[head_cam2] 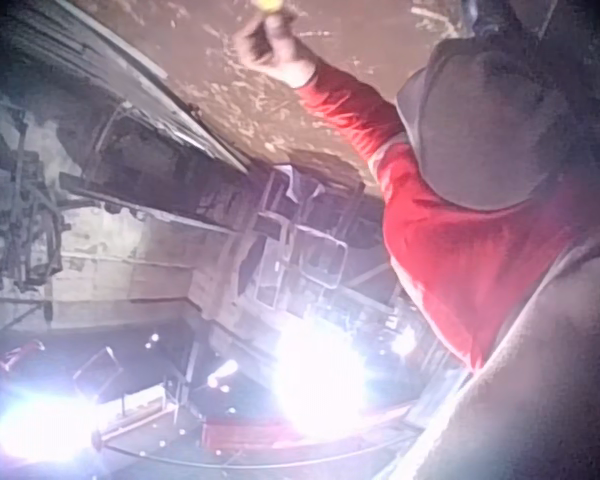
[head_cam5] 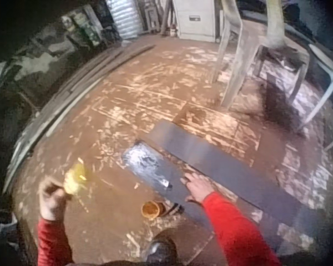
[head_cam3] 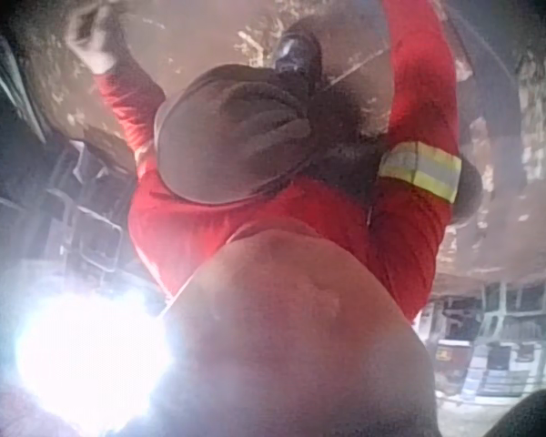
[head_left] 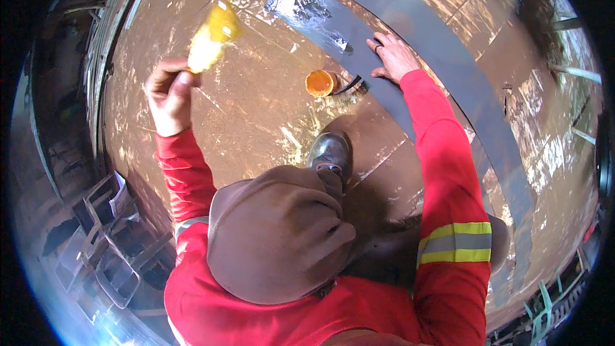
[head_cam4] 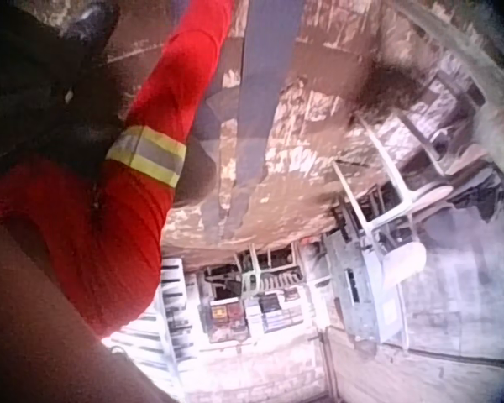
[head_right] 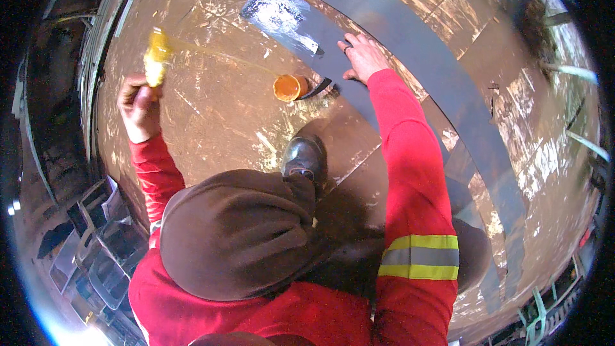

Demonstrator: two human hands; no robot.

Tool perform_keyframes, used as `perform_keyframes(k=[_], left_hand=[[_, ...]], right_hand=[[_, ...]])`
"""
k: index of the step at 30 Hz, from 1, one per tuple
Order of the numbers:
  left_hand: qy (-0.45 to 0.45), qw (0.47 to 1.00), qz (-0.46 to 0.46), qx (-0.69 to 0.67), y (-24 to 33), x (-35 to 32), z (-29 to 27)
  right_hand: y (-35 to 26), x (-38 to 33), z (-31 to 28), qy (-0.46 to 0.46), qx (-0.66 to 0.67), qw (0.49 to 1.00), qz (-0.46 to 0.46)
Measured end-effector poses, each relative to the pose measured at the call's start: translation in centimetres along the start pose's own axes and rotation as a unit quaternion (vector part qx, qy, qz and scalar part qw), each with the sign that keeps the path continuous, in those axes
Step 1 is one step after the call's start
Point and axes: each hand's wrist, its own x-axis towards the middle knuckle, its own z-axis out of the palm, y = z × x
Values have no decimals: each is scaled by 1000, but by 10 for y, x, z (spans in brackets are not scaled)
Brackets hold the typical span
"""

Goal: The person walks through a workshop, picks up a small rectangular piece of material, and uses a utility knife to cut it. They then retrieve a small container of adhesive and a brush, and proceed to apply the adhesive to the cut piece and a larger metal surface on the floor.

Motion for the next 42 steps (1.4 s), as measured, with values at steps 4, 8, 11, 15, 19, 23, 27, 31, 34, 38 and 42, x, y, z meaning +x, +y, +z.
perform_keyframes(k=[4, 8, 11, 15, 19, 23, 27, 31, 34, 38, 42], left_hand=[[-23, 992, 116, -38, 49, 40, -3], [-67, 982, 164, -65, 60, 72, 11], [-22, 996, 77, 34, 35, 72, 28], [-109, 979, -95, 144, -58, 70, 84], [-202, 886, -100, 405, -156, 75, 107], [-178, 789, -42, 586, -164, 102, 97], [-141, 702, 20, 698, -145, 112, 108], [-238, 724, 133, 634, -139, 70, 175], [-287, 760, 66, 580, -107, 71, 192], [-268, 799, 22, 537, -103, 94, 136], [-320, 759, -87, 561, -106, 88, 98]], right_hand=[[-1, 2, 2, -3, 18, 1000, 4], [1, -3, 0, 10, 27, 1000, 0], [0, -6, 0, 22, 37, 999, -2], [8, -13, 10, 47, 46, 998, -3], [8, -14, 9, 42, 67, 997, -13], [14, -19, 10, 19, 61, 997, -32], [13, -19, 10, 13, 63, 997, -34], [14, -22, 14, 19, 50, 998, -21], [12, -21, 18, 24, 57, 998, -21], [12, -21, 17, 36, 66, 997, -21], [13, -22, 18, 28, 68, 997, -13]])
